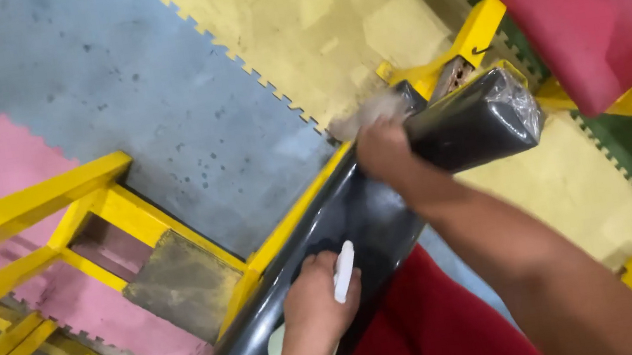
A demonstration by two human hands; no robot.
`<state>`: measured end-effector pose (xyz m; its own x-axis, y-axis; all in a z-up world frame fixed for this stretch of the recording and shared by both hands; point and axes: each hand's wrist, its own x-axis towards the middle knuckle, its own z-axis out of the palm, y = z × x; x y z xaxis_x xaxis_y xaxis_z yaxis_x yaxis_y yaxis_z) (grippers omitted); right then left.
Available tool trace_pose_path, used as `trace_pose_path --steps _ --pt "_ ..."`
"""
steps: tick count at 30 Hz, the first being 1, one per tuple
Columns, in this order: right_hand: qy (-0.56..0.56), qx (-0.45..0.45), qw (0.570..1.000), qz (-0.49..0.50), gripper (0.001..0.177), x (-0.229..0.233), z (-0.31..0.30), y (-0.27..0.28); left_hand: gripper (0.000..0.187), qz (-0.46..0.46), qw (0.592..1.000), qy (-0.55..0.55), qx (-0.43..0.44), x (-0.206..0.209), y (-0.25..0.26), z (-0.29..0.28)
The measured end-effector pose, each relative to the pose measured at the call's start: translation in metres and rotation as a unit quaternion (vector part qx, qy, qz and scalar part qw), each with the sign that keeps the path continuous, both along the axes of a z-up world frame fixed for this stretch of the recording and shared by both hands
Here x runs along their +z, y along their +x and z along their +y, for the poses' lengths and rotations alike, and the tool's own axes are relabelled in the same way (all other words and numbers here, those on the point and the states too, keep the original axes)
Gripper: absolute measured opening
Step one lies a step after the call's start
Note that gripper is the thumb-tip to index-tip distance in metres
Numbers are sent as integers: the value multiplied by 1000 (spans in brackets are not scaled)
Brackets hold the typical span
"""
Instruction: Cleaning and wiping down gym equipment using a spray bottle and cloth.
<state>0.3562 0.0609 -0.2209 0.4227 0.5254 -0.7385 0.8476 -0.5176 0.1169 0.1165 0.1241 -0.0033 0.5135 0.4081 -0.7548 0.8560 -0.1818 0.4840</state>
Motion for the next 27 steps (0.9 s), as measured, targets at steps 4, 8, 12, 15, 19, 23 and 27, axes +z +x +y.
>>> trace_pose_path --steps 4,8,12,15,19,23,27 --pt "288 45 957 9 58 42 -39 -97 30 -58 997 40 4 -9 -19 11" --pt "440 7 896 60 60 66 -109 -135 30 -78 994 73 -14 6 -27 13" --pt "503 -356 755 225 38 87 -129 -109 31 -58 994 65 -63 11 -40 -2" --pt "481 -381 780 120 39 30 -157 -78 32 -54 993 51 -93 7 -34 -14" --pt "536 -273 798 -37 48 -43 -172 -113 33 -49 990 31 -126 2 -25 -37" --pt "506 -272 818 39 65 64 -164 -196 35 -75 984 34 -157 -21 -2 -49" --pt "478 -379 791 40 52 35 -181 -188 40 -58 980 32 -185 -40 28 -65"
